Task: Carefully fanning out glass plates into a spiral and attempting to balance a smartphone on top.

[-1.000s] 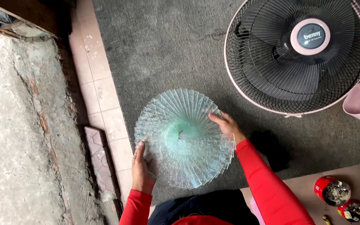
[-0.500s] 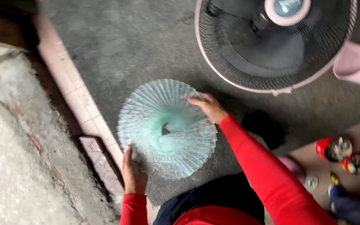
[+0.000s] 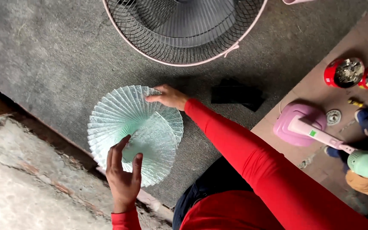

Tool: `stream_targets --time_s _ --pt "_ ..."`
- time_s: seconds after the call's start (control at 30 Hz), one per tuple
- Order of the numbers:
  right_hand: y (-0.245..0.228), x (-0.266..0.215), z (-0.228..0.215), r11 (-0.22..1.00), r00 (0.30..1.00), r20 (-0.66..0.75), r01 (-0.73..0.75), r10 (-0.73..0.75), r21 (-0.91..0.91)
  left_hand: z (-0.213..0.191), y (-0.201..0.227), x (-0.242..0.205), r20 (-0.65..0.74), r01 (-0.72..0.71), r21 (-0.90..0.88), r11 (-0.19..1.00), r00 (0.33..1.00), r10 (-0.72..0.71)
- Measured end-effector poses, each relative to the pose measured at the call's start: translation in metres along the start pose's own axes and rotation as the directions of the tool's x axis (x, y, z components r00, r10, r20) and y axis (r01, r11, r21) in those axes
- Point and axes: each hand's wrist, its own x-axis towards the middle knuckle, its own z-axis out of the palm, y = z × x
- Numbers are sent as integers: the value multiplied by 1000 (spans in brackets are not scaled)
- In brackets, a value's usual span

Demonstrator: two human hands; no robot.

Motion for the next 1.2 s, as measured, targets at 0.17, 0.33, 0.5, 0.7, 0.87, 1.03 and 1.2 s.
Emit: stream_targets --time_s 0.17,0.33,0.5,0.7,0.87,1.03,1.2 --pt "45 22 -3 920 920 -69 378 -386 -106 -8 2 2 64 40 42 998 997 -43" --pt "59 -79 -65 694 694 -173 600 -699 -397 -8 5 -3 59 12 -3 1000 998 -12" --pt "115 -158 -126 633 672 -333 263 -662 -728 -8 2 -6 53 -36 -26 999 998 37" --pt "176 -164 -138 496 715 -384 -60 -584 -866 -5 2 -3 39 -6 -3 1000 999 6" --pt "193 -153 -129 512 701 -435 -115 -565 -851 -3 -5 -3 9 -9 21 1000 1000 9" --pt "199 -155 -124 520 661 -451 -107 -600 -847 -7 -17 -2 -29 -160 25 987 987 161" --pt "196 -164 -122 489 673 -459 -162 -581 -857 -7 -31 6 -53 -307 48 950 949 310"
